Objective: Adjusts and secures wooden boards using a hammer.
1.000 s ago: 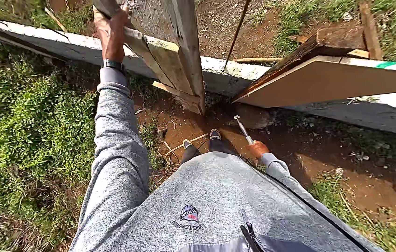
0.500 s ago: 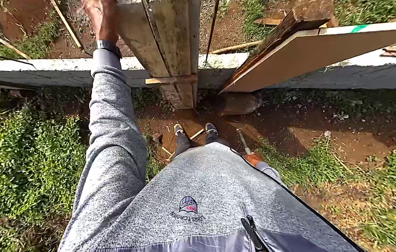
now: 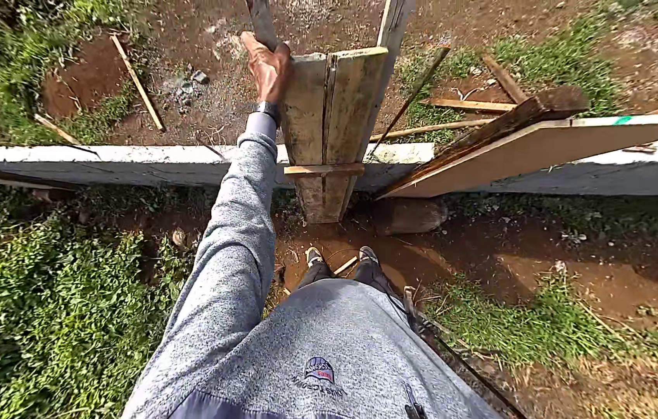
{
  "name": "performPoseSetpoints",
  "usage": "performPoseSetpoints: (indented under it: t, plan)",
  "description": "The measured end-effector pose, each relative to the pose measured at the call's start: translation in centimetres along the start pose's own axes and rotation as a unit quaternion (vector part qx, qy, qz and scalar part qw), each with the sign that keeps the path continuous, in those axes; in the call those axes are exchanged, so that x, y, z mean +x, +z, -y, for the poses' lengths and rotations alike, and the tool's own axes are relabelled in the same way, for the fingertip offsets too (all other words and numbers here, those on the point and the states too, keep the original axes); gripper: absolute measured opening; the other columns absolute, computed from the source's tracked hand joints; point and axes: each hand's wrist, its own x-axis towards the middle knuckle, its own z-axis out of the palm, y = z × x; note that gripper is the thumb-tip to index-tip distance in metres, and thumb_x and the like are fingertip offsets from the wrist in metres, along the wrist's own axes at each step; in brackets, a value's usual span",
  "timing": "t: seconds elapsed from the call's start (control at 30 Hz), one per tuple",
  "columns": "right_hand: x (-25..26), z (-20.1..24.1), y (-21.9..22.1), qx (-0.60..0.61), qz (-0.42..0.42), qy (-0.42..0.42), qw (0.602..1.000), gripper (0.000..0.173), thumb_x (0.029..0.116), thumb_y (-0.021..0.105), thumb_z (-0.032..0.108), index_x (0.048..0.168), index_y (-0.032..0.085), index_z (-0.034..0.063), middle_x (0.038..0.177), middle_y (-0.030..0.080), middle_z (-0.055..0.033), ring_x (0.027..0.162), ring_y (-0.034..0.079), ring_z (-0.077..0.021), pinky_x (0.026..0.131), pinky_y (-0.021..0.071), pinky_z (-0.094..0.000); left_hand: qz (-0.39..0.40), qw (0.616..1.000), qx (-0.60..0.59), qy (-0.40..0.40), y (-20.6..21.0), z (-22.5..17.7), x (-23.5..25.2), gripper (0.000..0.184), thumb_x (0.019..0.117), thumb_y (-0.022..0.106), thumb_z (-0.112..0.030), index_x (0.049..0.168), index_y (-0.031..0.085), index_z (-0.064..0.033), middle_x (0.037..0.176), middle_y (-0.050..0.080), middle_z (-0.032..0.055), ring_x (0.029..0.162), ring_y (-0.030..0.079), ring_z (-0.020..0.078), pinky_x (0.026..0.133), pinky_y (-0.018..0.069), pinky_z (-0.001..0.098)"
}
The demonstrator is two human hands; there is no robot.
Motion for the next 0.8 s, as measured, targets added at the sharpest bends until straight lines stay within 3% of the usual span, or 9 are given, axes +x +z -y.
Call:
performPoseSetpoints:
  t: [0.07,0.13,0.2,0.3,0.37,0.47,0.6,0.73,0.8]
  plan:
    - [7.1,-4.6,4.0,-0.067,-0.025,-0.022,0.997,0.044,0.1085,0.051,0.029,0.134,0.062,-0.0055,0.14,0.06,-0.0277,0.137,0.052,-0.0409,0.117,0.0376,-0.054,0.019,0.999,-0.032,0.018,-0.2,0.4,-0.1,0.075,0.085,0.073,-0.033,0.144,0.038,-0.0028,0.118,0.068,0.0137,0.104,0.07,0.0206,0.089,0.059,0.0423]
    - [9.5,-4.7,5.0,-0.04,-0.089,-0.031,0.995,0.051,0.1067,0.053,0.034,0.136,0.059,-0.0069,0.136,0.061,-0.0303,0.134,0.055,-0.0428,0.114,0.0407,-0.0574,0.054,0.995,-0.072,0.039,-0.5,1.3,-0.4,0.073,0.0887,0.071,-0.039,0.142,0.038,-0.0018,0.117,0.067,0.0144,0.102,0.07,0.0196,0.088,0.0603,0.0411]
    - [9.4,-1.9,3.4,0.014,-0.141,-0.056,0.988,0.051,0.1005,0.064,0.035,0.131,0.062,-0.005,0.123,0.067,-0.0298,0.121,0.064,-0.044,0.105,0.0479,-0.0616,0.09,0.987,-0.112,0.07,-1.1,2.4,-0.9,0.075,0.0935,0.068,-0.044,0.147,0.037,-0.0022,0.128,0.063,0.0152,0.112,0.066,0.0185,0.096,0.058,0.0401]
    - [6.3,5.2,-1.3,0.085,-0.163,-0.162,0.969,0.041,0.0939,0.071,0.03,0.12,0.066,-0.0008,0.099,0.069,-0.0244,0.091,0.067,-0.0403,0.083,0.0528,-0.0636,0.153,0.971,-0.135,0.122,-2.5,4.8,-2.8,0.087,0.0983,0.063,-0.046,0.162,0.02,-0.0064,0.16,0.041,0.0127,0.142,0.047,0.0158,0.117,0.0439,0.0387]
    - [3.5,10.7,-4.6,0.083,-0.17,-0.263,0.946,0.041,0.0945,0.069,0.034,0.118,0.066,0.0002,0.092,0.068,-0.0204,0.079,0.065,-0.0348,0.075,0.053,-0.0602,0.163,0.971,-0.129,0.119,-3.1,6.9,-5.2,0.088,0.0979,0.064,-0.045,0.164,0.018,-0.0093,0.163,0.036,0.0111,0.145,0.044,0.0164,0.118,0.0423,0.0394]
    - [-1.0,18.8,-8.2,0.09,-0.21,-0.439,0.869,0.039,0.0937,0.066,0.037,0.114,0.067,0.0033,0.087,0.067,-0.0127,0.071,0.064,-0.0239,0.068,0.0545,-0.0489,0.194,0.976,-0.085,0.058,-4.4,11.6,-11.8,0.089,0.0961,0.067,-0.043,0.164,0.019,-0.0131,0.166,0.031,0.0122,0.147,0.041,0.0212,0.119,0.0404,0.044]
    - [-4.1,28.5,-11.2,0.137,-0.264,-0.596,0.746,0.042,0.0968,0.063,0.043,0.117,0.066,0.0068,0.083,0.068,-0.0088,0.061,0.063,-0.0183,0.059,0.0564,-0.0433,0.283,0.955,-0.01,-0.091,-6.7,19.8,-24.4,0.065,0.0994,0.064,-0.04,0.155,0.04,-0.0168,0.146,0.057,0.0147,0.126,0.061,0.0298,0.103,0.0513,0.0537]
    - [-4.8,37.1,-12.9,0.135,-0.294,-0.614,0.72,0.041,0.1004,0.061,0.039,0.116,0.064,0.0009,0.085,0.066,-0.0123,0.073,0.066,-0.0223,0.072,0.0566,-0.0459,0.358,0.9,0.037,-0.245,-8.4,28.7,-35.9,0.052,0.1007,0.061,-0.036,0.142,0.056,-0.0053,0.133,0.064,0.0179,0.125,0.062,0.0271,0.109,0.0478,0.0486]
    - [-4.4,40.4,-13.8,0.074,-0.28,-0.574,0.766,0.044,0.102,0.06,0.037,0.119,0.062,-0.0036,0.093,0.068,-0.0205,0.085,0.068,-0.0324,0.082,0.0553,-0.0536,0.358,0.876,0.049,-0.319,-10.5,31.1,-41.9,0.049,0.1013,0.06,-0.035,0.14,0.057,-0.0044,0.131,0.065,0.0189,0.123,0.063,0.0291,0.108,0.0483,0.0506]
